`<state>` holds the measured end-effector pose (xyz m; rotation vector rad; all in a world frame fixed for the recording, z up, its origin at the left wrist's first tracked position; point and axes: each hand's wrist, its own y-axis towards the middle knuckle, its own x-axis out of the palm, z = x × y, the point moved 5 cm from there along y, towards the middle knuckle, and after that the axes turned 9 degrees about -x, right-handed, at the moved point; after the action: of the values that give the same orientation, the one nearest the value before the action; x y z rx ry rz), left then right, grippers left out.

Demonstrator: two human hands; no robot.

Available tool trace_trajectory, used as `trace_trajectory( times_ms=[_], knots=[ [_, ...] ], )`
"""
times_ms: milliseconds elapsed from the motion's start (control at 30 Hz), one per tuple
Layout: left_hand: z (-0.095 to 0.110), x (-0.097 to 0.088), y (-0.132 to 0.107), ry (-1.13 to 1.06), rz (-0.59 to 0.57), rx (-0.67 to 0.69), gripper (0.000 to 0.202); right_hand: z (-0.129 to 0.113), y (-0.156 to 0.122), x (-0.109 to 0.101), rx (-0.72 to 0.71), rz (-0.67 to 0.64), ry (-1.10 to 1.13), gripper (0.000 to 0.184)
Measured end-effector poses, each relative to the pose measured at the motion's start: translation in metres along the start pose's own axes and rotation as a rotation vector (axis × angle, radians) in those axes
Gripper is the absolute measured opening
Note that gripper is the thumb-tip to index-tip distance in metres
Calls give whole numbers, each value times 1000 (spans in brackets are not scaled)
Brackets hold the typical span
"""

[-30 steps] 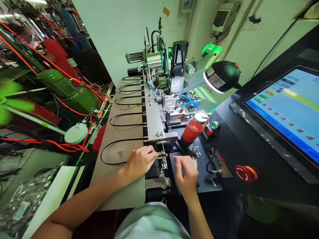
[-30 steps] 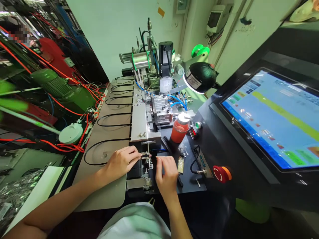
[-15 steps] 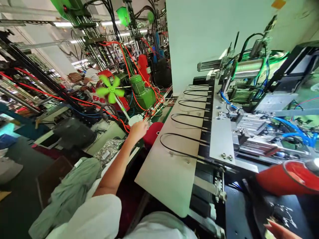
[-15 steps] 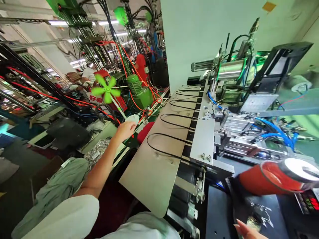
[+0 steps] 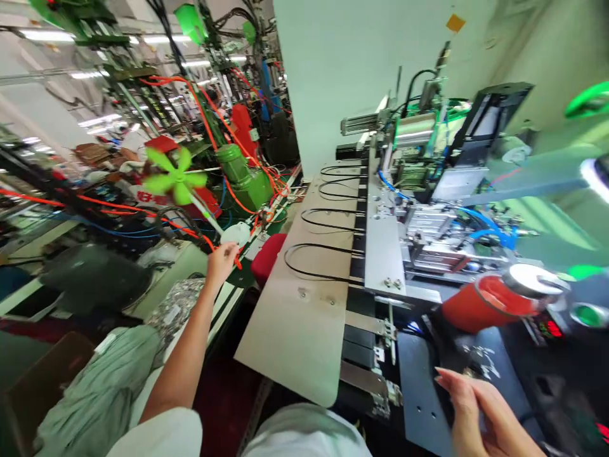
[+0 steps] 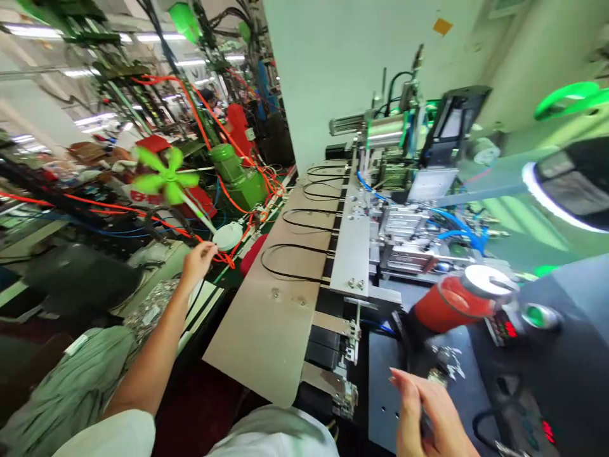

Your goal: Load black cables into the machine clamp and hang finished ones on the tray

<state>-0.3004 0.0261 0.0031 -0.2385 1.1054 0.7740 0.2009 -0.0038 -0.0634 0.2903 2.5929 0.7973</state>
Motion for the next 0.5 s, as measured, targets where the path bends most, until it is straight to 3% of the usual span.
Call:
trace_trajectory(
  times_ms=[67, 100, 133, 167, 200, 267, 300, 367, 500],
  knots=[
    [50, 4, -10, -175, 7, 106, 29, -10, 7, 4, -71, -44, 62, 16],
    [80, 10, -23, -270, -56, 177, 30, -14, 10, 7, -85, -73, 97, 15],
    [112, 17, -40, -407, -179, 272, 28, -18, 13, 10, -90, -103, 135, 13],
    [145, 28, -63, -505, -401, 375, 26, -21, 15, 13, -77, -139, 174, 12],
    [174, 39, -91, -539, -639, 466, 25, -24, 17, 16, -51, -166, 211, 11],
    [215, 53, -143, -507, -938, 578, 21, -29, 19, 20, 16, -180, 269, 10],
    [228, 59, -163, -479, -1018, 625, 19, -31, 19, 21, 51, -171, 287, 10],
    [241, 67, -189, -431, -1067, 705, 17, -32, 18, 23, 113, -147, 312, 9],
    [244, 80, -200, -362, -1011, 817, 19, -27, 13, 28, 176, -113, 348, 13]
  ],
)
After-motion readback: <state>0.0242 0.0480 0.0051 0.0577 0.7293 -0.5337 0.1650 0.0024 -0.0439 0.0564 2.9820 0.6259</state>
